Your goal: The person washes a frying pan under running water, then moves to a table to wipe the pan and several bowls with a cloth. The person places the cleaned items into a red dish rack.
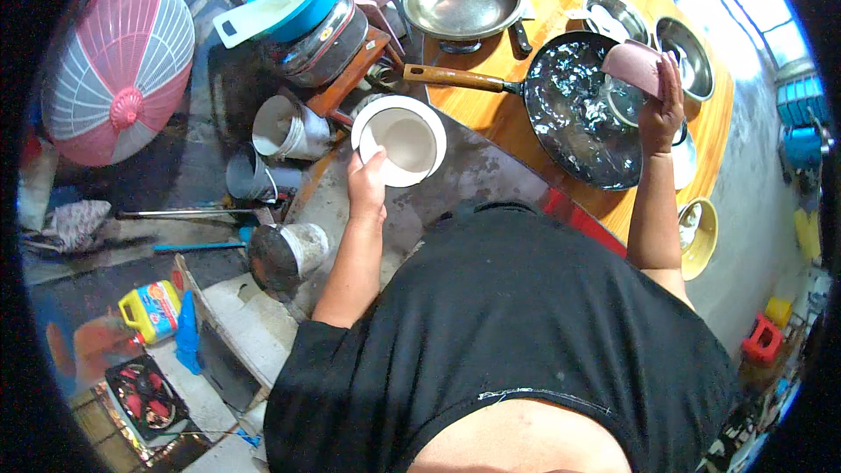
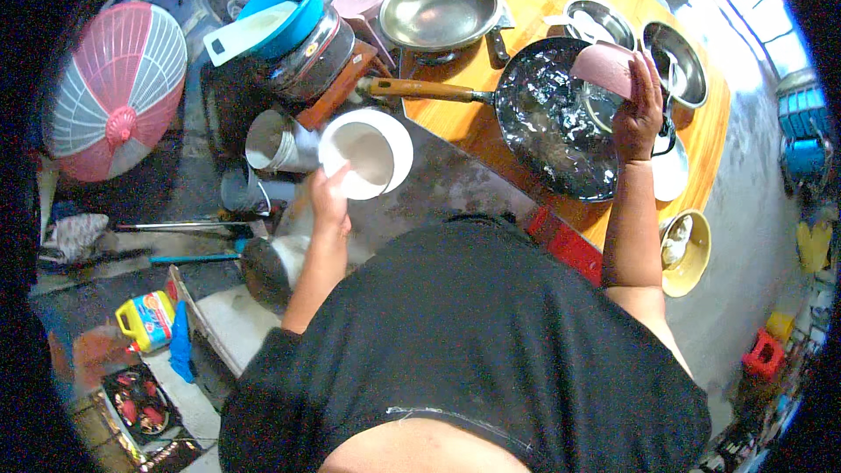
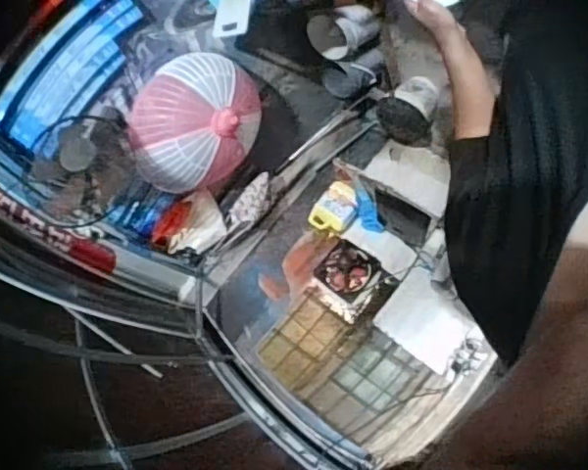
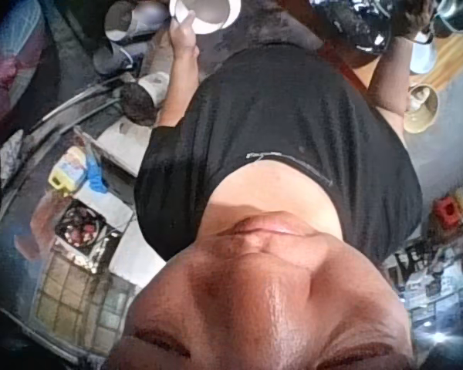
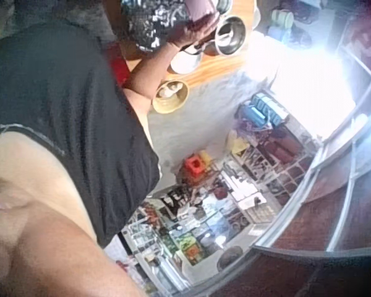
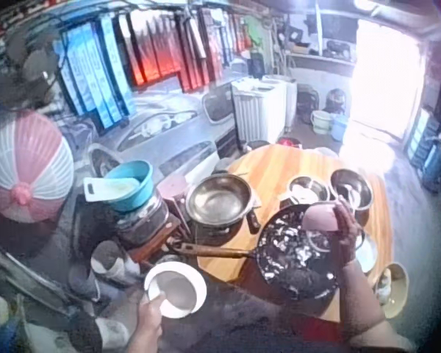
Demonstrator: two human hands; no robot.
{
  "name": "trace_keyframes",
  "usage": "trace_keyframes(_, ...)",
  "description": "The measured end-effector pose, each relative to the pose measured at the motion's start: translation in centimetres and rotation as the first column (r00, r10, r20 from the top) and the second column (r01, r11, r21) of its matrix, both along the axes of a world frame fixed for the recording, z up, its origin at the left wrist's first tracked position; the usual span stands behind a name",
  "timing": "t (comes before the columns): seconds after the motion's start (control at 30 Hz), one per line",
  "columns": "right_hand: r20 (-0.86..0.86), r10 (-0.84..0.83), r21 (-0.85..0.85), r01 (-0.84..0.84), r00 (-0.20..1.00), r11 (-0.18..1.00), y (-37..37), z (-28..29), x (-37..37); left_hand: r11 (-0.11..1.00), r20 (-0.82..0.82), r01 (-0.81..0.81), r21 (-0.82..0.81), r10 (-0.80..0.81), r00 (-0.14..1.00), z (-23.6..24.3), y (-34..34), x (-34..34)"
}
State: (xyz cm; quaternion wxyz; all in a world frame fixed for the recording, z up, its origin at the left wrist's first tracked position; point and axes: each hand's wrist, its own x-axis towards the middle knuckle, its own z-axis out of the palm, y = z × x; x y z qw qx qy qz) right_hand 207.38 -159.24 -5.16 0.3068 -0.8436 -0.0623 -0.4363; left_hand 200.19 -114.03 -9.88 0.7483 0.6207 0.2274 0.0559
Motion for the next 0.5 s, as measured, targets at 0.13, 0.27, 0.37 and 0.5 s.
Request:
trace_keyframes(0.13, -0.265, 0.234, 0.508, -0.071, 0.936, 0.858, 2.5, 3.8, -0.5, 0.969, -0.016, 0.194, 0.155, -0.194, 0.981, -0.9, -1.3, 1.2)
trace_keyframes(0.27, -0.431, 0.598, 0.706, -0.160, 0.675, 0.690, 8.9, 5.1, -1.6, 0.950, -0.002, 0.290, 0.115, -0.291, 0.957, -2.4, -2.8, 2.5)
trace_keyframes(0.37, -0.455, 0.738, 0.785, -0.167, 0.498, 0.597, 15.0, 4.5, -2.3, 0.945, -0.034, 0.303, 0.125, -0.301, 0.953, -3.0, -3.9, 2.8)
trace_keyframes(0.5, -0.638, 0.691, 0.683, -0.163, 0.340, 0.711, 20.2, 3.2, -2.6, 0.921, 0.106, 0.388, -0.045, -0.382, 0.918, -3.6, -4.0, 2.6)
